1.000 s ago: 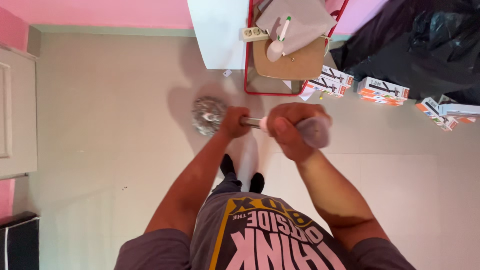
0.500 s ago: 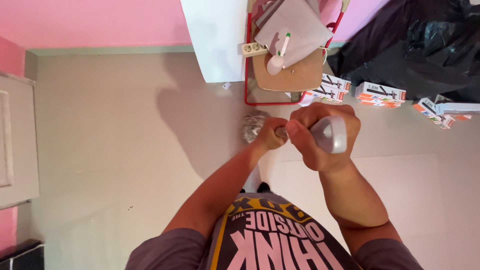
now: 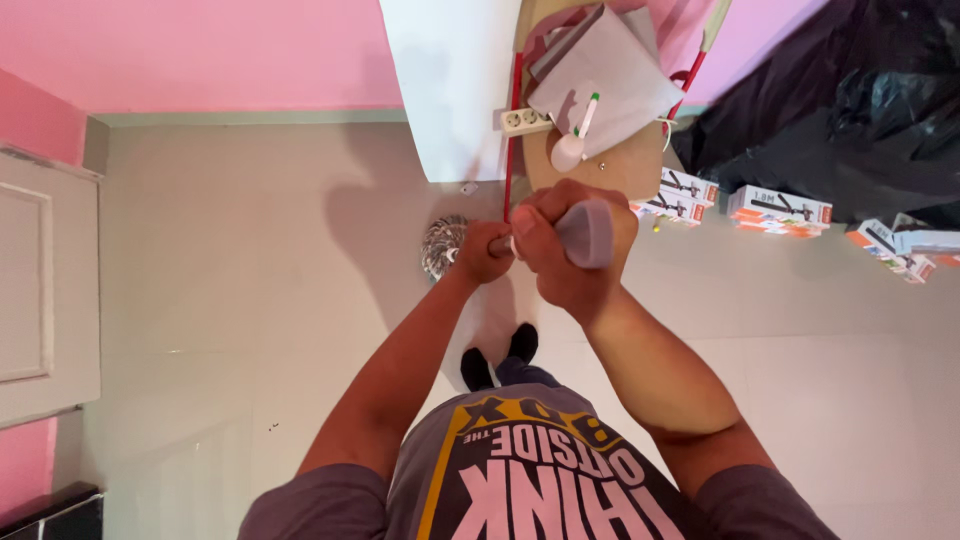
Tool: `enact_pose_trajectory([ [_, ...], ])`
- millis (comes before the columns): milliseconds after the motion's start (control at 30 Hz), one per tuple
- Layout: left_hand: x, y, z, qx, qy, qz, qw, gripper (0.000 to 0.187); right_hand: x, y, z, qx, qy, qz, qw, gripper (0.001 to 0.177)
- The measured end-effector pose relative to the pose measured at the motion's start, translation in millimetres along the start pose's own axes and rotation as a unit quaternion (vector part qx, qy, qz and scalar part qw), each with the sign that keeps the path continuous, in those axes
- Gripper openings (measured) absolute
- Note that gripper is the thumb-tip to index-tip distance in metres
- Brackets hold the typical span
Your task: The person mops the tiled floor, moving a wet mop across the surface while occasionally rinsing or wringing it.
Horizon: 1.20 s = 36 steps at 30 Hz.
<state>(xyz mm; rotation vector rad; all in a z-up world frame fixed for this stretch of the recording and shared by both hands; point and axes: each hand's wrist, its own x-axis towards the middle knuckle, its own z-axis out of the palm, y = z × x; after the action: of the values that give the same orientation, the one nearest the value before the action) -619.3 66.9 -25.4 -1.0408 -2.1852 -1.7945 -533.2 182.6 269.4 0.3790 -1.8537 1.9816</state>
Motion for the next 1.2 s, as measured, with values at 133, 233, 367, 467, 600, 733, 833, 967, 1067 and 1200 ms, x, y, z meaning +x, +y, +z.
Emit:
enact_pose_trajectory([
  [133,9.5,-0.1,29.5,-0.026,-0.006,-0.042,0.999,0.007,13.5,-14.6,-19.8,0.012,0.038,0.042,0.998,0.024],
  [233,16.1,2.9,67.8,-0.103,-0.033,-0.084,0.991,0.013,21.7,-22.0,-38.1,0.048,0.069,0.059,0.995,0.027],
  [367,13.9,11.3,86.8,-0.096,-0.040,-0.100,0.990,0.021,30.3,-22.1,-41.3,-0.049,0.050,0.089,0.994,0.026],
  [467,12.8,12.5,61.5,-0.063,-0.059,-0.105,0.991,0.017,36.2,-15.9,-34.4,-0.054,-0.022,0.036,0.998,0.019],
  [600,19.0,9.9,30.3,-0.046,-0.012,-0.080,0.996,0.008,43.1,-5.1,-24.6,-0.045,-0.045,-0.017,0.998,0.019],
  [733,26.5,-8.5,1.9,0.044,0.019,-0.054,0.997,0.010,47.1,16.5,-20.5,0.038,-0.040,0.011,0.998,0.025],
  [833,30.3,-23.8,-3.3,0.059,0.004,-0.117,0.991,0.012,54.4,25.4,-25.6,-0.003,-0.019,-0.003,1.000,0.022],
  [967,30.6,-40.8,35.0,0.057,0.068,-0.015,0.996,0.017,55.0,18.3,-45.2,0.080,-0.016,0.037,0.996,0.020],
  [1067,22.8,-36.7,64.6,0.051,0.122,0.065,0.989,0.028,51.8,10.6,-53.2,0.070,0.007,0.089,0.994,0.024],
  [1200,21.7,-41.4,56.1,-0.011,0.025,-0.006,1.000,0.021,56.4,12.6,-44.0,0.051,0.004,0.081,0.995,0.024],
])
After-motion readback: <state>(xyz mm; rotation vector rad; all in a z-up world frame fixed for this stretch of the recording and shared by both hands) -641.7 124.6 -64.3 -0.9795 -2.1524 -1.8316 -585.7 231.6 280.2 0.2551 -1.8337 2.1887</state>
